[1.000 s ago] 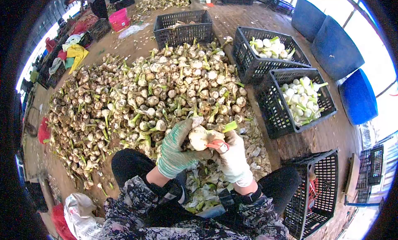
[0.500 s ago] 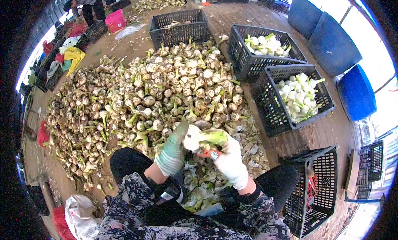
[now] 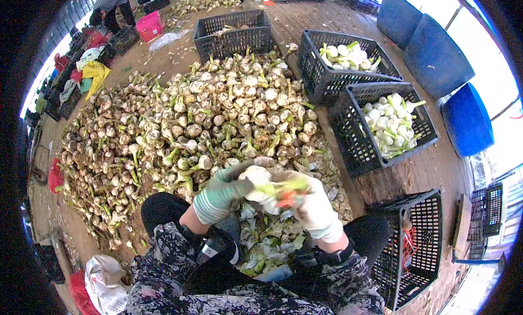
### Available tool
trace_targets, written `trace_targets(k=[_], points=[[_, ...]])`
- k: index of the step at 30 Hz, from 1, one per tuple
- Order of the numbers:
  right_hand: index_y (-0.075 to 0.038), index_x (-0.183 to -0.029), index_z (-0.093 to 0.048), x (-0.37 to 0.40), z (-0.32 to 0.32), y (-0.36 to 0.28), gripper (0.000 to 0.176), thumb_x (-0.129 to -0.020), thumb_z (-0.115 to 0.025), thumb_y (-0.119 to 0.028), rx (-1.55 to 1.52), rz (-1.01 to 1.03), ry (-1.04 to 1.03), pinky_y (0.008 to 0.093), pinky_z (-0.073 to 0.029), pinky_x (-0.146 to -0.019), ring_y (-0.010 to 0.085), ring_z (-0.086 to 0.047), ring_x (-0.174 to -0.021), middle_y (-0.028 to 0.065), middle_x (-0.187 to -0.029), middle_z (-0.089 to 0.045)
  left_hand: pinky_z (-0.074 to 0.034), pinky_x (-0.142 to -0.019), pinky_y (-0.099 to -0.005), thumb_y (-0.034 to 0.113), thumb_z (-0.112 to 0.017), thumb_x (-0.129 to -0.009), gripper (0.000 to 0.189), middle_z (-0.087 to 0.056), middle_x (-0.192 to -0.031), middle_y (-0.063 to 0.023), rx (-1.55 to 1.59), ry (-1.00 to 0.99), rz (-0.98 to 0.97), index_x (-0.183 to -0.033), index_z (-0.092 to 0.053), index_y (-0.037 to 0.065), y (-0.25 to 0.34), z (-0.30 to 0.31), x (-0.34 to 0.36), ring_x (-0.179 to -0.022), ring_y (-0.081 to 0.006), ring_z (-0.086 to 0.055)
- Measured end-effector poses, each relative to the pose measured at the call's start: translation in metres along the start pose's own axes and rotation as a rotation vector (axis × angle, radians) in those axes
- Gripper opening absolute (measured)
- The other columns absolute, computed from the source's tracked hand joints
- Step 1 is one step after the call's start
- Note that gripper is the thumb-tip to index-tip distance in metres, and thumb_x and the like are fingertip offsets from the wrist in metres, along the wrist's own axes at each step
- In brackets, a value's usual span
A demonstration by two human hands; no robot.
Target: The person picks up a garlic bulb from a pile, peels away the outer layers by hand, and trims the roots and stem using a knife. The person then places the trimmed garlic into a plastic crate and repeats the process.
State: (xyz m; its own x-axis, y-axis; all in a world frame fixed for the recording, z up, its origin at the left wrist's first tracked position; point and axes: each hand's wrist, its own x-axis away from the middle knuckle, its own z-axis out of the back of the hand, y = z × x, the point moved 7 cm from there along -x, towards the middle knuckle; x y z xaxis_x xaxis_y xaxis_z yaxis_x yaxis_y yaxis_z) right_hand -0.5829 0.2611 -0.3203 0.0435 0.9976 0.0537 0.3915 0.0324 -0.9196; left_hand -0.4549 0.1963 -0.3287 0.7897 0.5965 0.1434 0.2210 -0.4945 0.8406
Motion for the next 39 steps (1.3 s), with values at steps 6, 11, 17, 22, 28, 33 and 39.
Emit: trace_targets(k=[6, 11, 17, 22, 28, 33, 39], points=[[0.004, -0.099, -0.053, 0.013, 0.021, 0.017, 0.026, -0.075, -0.058, -0.004, -0.344, -0.118, 0.17, 0.0253, -0.047, -0.071, 0.0161, -0.058, -0.079, 0.0085, -0.09, -0.059, -0.039, -0.094, -0.029, 0.023, -0.071, -0.076, 0.061, -0.053, -0.119, -0.0068, 0.003, 0.039, -0.046, -0.127, -0.044, 0.004, -0.007, 0.002, -0.004, -0.108, -0.0141, -0.05], [0.003, -0.093, -0.056, 0.007, 0.016, -0.006, 0.014, -0.08, -0.052, -0.002, 0.026, 0.165, 0.093, 0.0259, -0.048, -0.063, 0.0159, -0.059, -0.071, 0.0082, -0.08, -0.059, -0.042, -0.09, -0.0298, 0.014, -0.082, -0.061, 0.075, -0.055, -0.111, -0.0039, -0.177, 0.075, -0.126, -0.125, -0.044, 0.005, -0.009, -0.004, 0.001, -0.102, -0.0142, -0.052], [-0.004, -0.101, -0.057, 0.013, 0.057, 0.056, 0.029, -0.072, -0.057, -0.009, 1.255, -0.023, -0.077, 0.0345, -0.049, -0.068, 0.0295, -0.062, -0.074, 0.0171, -0.086, -0.062, -0.044, -0.087, -0.0298, 0.018, -0.083, -0.058, 0.077, -0.057, -0.107, -0.0042, -0.182, 0.011, 0.007, -0.124, -0.045, 0.006, -0.013, 0.001, 0.001, -0.097, -0.0148, -0.055], [-0.003, -0.095, -0.064, 0.009, 0.059, 0.02, 0.025, -0.078, -0.059, -0.021, 1.226, -0.305, -0.066, 0.0322, -0.047, -0.063, 0.0248, -0.06, -0.065, 0.0141, -0.07, -0.062, -0.037, -0.096, -0.0317, 0.016, -0.084, -0.056, 0.081, -0.051, -0.122, -0.0063, -0.338, -0.054, -0.158, -0.126, -0.045, 0.004, -0.008, 0.004, -0.005, -0.111, -0.017, -0.048], [0.003, -0.117, -0.045, -0.008, 0.0, -0.004, 0.06, -0.078, -0.066, -0.038, 0.422, -0.076, -0.246, 0.0268, -0.042, -0.086, 0.0135, -0.054, -0.097, 0.011, -0.106, -0.056, -0.036, -0.097, -0.0311, 0.008, -0.08, -0.059, 0.072, -0.05, -0.123, -0.0071, -0.215, -0.117, -0.017, -0.123, -0.047, 0.002, -0.017, -0.011, -0.004, -0.112, -0.0161, -0.048], [0.004, -0.115, -0.044, -0.004, 0.043, 0.008, 0.054, -0.078, -0.064, -0.03, 0.441, -0.357, -0.023, 0.0273, -0.049, -0.072, 0.0149, -0.058, -0.086, 0.0109, -0.101, -0.057, -0.04, -0.093, -0.0303, 0.013, -0.079, -0.06, 0.068, -0.053, -0.117, -0.0048, -0.277, -0.058, 0.091, -0.121, -0.05, 0.003, -0.018, 0.0, -0.002, -0.105, -0.0147, -0.051], [0.003, -0.112, -0.047, -0.007, 0.012, -0.002, 0.061, -0.071, -0.07, -0.035, 0.721, 0.153, -0.055, 0.0245, -0.048, -0.063, 0.0116, -0.057, -0.08, 0.0088, -0.095, -0.056, -0.041, -0.091, -0.0283, 0.003, -0.078, -0.06, 0.067, -0.055, -0.113, -0.0022, -0.318, 0.039, 0.041, -0.121, -0.05, 0.003, -0.019, -0.004, -0.005, -0.102, -0.013, -0.052]])
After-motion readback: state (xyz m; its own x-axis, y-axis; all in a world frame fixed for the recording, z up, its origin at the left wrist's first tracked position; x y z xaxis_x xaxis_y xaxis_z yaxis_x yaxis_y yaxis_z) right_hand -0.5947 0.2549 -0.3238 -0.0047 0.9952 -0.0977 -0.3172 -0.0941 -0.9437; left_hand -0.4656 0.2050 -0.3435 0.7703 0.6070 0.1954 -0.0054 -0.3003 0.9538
